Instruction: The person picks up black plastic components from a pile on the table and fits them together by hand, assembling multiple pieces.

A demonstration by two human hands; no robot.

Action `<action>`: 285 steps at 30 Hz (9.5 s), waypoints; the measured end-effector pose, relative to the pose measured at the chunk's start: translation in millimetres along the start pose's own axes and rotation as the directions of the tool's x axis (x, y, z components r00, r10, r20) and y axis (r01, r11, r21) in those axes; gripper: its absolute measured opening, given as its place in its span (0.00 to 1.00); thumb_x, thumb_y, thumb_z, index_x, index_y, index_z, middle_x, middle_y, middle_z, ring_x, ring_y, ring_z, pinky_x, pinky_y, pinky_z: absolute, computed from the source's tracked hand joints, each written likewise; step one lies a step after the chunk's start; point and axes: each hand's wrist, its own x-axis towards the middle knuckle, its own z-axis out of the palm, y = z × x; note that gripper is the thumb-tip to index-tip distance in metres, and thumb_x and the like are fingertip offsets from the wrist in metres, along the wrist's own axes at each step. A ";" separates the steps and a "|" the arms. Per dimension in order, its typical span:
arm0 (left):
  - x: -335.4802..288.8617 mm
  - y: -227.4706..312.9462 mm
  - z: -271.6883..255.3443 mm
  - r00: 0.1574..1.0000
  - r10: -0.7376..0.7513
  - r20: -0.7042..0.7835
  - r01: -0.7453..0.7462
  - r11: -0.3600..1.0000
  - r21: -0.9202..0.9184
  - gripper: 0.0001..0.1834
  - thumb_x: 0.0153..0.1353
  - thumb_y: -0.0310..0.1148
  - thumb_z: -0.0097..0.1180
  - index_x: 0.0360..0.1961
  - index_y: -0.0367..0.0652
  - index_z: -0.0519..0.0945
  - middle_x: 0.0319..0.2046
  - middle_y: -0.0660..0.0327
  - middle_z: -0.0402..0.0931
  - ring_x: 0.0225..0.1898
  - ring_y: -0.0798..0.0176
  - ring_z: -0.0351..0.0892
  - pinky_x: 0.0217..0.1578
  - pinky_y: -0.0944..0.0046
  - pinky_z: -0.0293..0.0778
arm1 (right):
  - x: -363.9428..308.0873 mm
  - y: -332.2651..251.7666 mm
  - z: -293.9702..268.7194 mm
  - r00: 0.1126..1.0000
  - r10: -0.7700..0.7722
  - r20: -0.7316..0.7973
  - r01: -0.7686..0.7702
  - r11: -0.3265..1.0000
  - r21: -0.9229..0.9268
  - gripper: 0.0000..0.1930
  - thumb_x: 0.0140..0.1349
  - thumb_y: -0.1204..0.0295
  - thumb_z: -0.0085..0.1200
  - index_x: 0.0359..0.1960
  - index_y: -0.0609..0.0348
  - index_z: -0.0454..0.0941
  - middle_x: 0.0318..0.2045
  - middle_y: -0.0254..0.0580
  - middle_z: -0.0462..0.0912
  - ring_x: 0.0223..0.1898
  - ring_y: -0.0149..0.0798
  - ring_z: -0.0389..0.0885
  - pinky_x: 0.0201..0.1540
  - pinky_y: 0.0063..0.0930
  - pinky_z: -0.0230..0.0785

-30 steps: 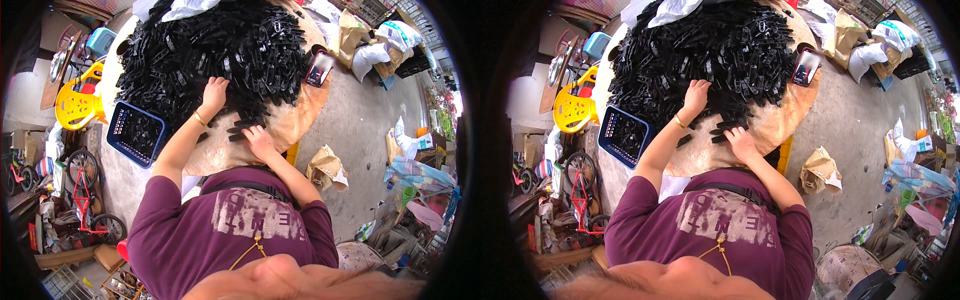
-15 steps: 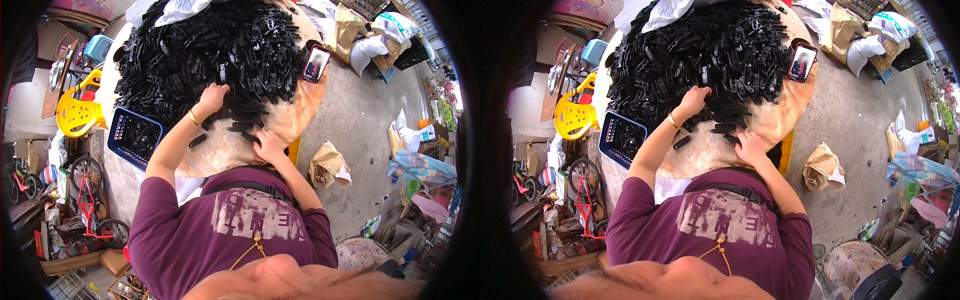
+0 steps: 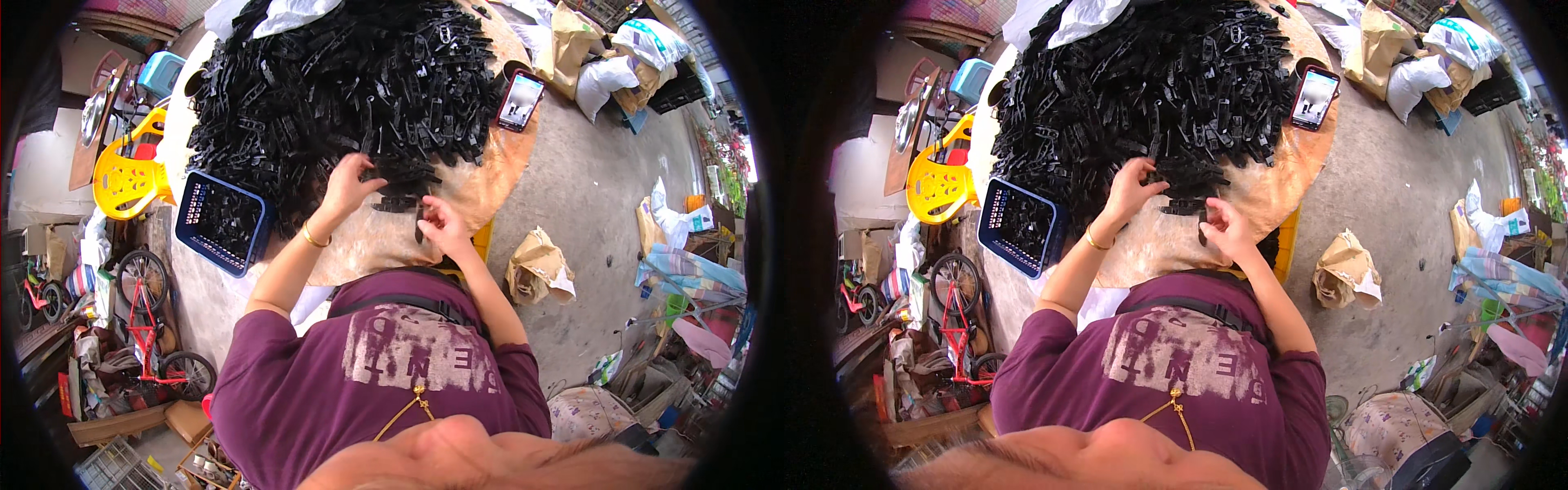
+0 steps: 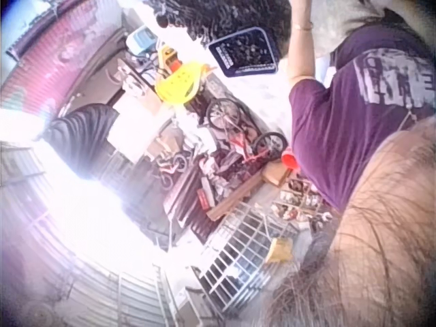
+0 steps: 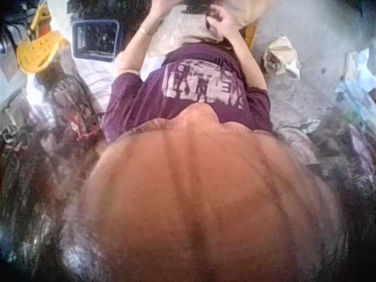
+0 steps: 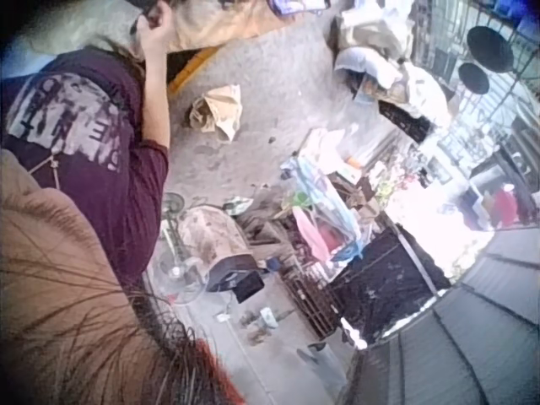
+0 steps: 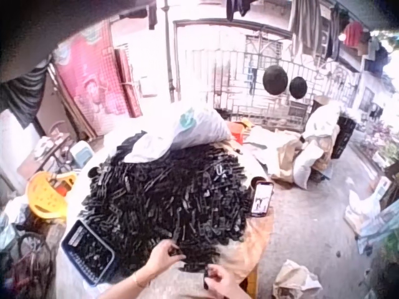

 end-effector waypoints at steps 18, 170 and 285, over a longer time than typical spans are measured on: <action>-54.2 42.3 21.8 0.842 -0.151 0.518 0.534 0.366 -0.762 0.16 0.55 0.21 0.49 0.46 0.35 0.67 0.40 0.56 0.73 0.36 0.66 0.77 0.39 0.67 0.75 | -13.0 -47.2 2.6 0.980 0.027 -0.197 0.091 0.821 0.564 0.12 0.54 0.84 0.49 0.41 0.64 0.69 0.39 0.42 0.75 0.37 0.32 0.76 0.43 0.24 0.71; -60.1 22.6 41.4 0.909 0.047 0.415 0.106 0.935 -0.337 0.25 0.49 0.27 0.60 0.49 0.39 0.69 0.37 0.56 0.75 0.37 0.62 0.75 0.36 0.66 0.72 | -57.2 -66.7 -50.4 0.958 0.257 0.128 -0.104 0.727 -0.679 0.15 0.42 0.66 0.60 0.32 0.59 0.79 0.26 0.45 0.80 0.28 0.45 0.79 0.33 0.32 0.69; -13.7 1.9 58.5 0.975 0.032 0.219 0.006 0.985 -0.170 0.17 0.52 0.28 0.55 0.46 0.41 0.74 0.38 0.55 0.74 0.35 0.58 0.75 0.37 0.64 0.71 | -72.2 -44.0 -63.5 0.958 0.287 -0.006 -0.125 0.398 -0.909 0.16 0.43 0.63 0.59 0.33 0.58 0.78 0.28 0.49 0.80 0.34 0.49 0.78 0.39 0.38 0.69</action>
